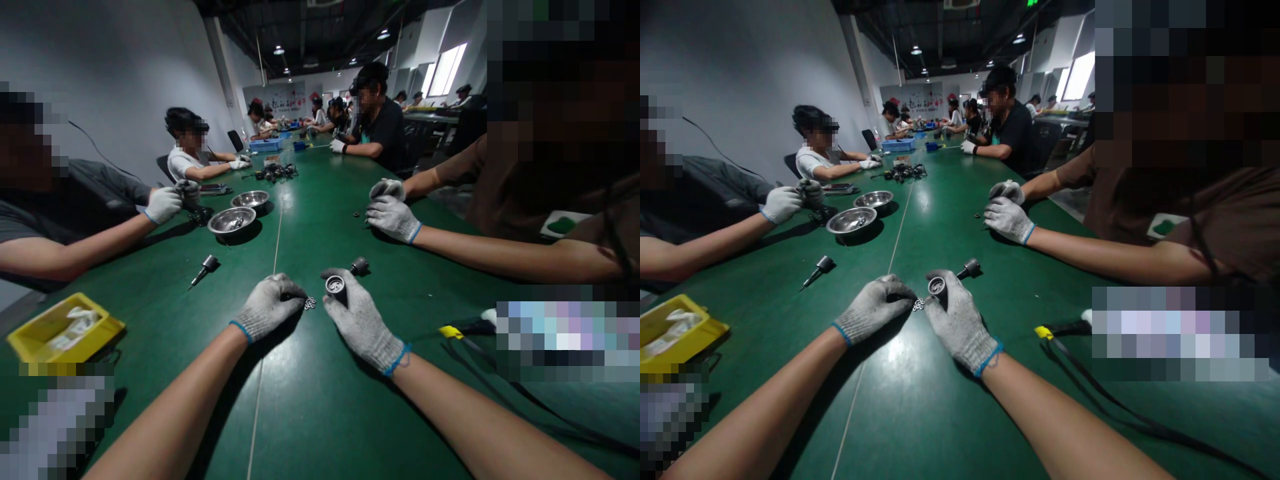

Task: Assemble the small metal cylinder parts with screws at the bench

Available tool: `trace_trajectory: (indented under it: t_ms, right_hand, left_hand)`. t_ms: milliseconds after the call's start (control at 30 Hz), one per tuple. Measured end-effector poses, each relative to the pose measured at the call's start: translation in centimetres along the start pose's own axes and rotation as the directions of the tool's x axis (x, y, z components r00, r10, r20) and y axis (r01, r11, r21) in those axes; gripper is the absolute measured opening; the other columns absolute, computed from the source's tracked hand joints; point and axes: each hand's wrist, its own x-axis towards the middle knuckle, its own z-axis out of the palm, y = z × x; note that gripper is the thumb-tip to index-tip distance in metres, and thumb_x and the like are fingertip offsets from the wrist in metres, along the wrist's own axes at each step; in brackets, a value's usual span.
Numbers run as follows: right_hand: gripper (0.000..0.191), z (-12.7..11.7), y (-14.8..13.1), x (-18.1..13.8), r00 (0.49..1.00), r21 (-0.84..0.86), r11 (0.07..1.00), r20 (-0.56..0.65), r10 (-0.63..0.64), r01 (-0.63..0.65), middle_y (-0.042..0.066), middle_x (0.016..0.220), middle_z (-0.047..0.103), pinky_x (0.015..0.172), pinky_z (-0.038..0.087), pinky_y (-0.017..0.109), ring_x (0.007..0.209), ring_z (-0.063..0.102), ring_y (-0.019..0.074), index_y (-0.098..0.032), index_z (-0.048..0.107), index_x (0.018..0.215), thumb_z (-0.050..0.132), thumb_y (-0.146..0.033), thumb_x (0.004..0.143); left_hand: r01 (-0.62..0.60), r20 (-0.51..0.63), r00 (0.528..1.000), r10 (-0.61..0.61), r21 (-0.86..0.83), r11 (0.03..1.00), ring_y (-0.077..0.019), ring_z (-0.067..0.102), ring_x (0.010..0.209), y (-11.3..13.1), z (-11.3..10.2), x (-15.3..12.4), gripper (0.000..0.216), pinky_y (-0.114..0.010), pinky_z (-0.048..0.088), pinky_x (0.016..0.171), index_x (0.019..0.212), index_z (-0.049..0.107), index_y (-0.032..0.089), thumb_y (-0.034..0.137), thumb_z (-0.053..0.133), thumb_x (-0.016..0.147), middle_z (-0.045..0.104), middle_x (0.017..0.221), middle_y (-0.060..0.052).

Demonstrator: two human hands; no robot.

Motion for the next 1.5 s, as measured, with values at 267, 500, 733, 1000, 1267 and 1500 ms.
trace_trajectory:
  t_ms: [267, 500, 733, 1000, 1267, 1500]
  right_hand:
    - [0.031, -0.2, 0.2, 0.2, 0.999, 0.013, 1.000, 0.045, -0.013, 0.012, 0.010, 0.114, 0.075, 0.102, 0.056, 0.042, 0.109, 0.071, 0.0256, -0.021, 0.065, 0.118, 0.058, -0.025, 0.087]
    - [0.024, 0.0, 0.0, 0.2, 1.000, 0.034, 0.999, -0.005, 0.020, -0.020, 0.006, 0.101, 0.074, 0.089, 0.060, 0.040, 0.094, 0.072, 0.0244, -0.022, 0.060, 0.111, 0.060, -0.033, 0.090]
    - [0.023, 0.5, 0.9, 0.0, 0.998, -0.019, 0.998, -0.032, 0.052, -0.052, 0.009, 0.101, 0.075, 0.089, 0.059, 0.044, 0.095, 0.072, 0.0274, -0.022, 0.062, 0.108, 0.061, -0.029, 0.086]
    - [0.025, 0.2, 0.5, 0.0, 0.991, 0.059, 0.995, 0.117, 0.067, -0.074, 0.009, 0.107, 0.075, 0.097, 0.056, 0.042, 0.103, 0.072, 0.0245, -0.021, 0.062, 0.110, 0.056, -0.022, 0.086]
    - [0.026, 0.0, 0.3, 0.0, 0.989, 0.055, 0.996, 0.130, 0.064, -0.072, 0.007, 0.108, 0.075, 0.096, 0.057, 0.039, 0.103, 0.072, 0.0231, -0.022, 0.061, 0.112, 0.058, -0.018, 0.086]
    - [0.026, 0.2, 0.6, -0.2, 0.992, 0.041, 0.997, 0.118, 0.053, -0.058, 0.007, 0.109, 0.074, 0.100, 0.055, 0.042, 0.104, 0.071, 0.0235, -0.022, 0.061, 0.112, 0.057, -0.017, 0.087]
  left_hand:
    - [0.025, -0.003, 1.000, -0.025, -0.021, 0.999, -0.0210, 0.067, 0.090, 0.2, 0.0, 0.1, 0.017, -0.033, 0.053, 0.086, 0.087, 0.083, 0.021, 0.021, 0.066, 0.087, 0.073, 0.087, -0.004]
    - [0.071, -0.137, 0.985, -0.102, -0.213, 0.974, -0.0206, 0.070, 0.086, 0.7, -0.4, -0.2, 0.016, -0.033, 0.057, 0.085, 0.087, 0.082, 0.020, 0.025, 0.067, 0.085, 0.075, 0.088, -0.005]
    - [-0.070, -0.364, 0.930, -0.057, -0.325, 0.943, -0.0197, 0.070, 0.084, 4.4, -0.6, -0.3, 0.013, -0.033, 0.058, 0.083, 0.089, 0.081, 0.021, 0.028, 0.070, 0.088, 0.075, 0.087, -0.004]
    - [-0.135, -0.360, 0.931, 0.068, -0.163, 0.977, -0.0175, 0.070, 0.085, 6.5, 0.4, -0.4, 0.012, -0.030, 0.056, 0.081, 0.094, 0.082, 0.021, 0.018, 0.072, 0.090, 0.074, 0.088, -0.003]
    - [-0.126, -0.343, 0.938, 0.060, -0.175, 0.976, -0.0167, 0.070, 0.083, 6.9, 0.4, -0.3, 0.011, -0.030, 0.057, 0.080, 0.090, 0.082, 0.022, 0.018, 0.072, 0.089, 0.073, 0.087, -0.003]
    - [-0.092, -0.324, 0.945, 0.029, -0.179, 0.980, -0.0165, 0.070, 0.082, 7.1, 0.4, -0.2, 0.011, -0.029, 0.058, 0.079, 0.089, 0.082, 0.022, 0.017, 0.072, 0.088, 0.073, 0.086, -0.002]
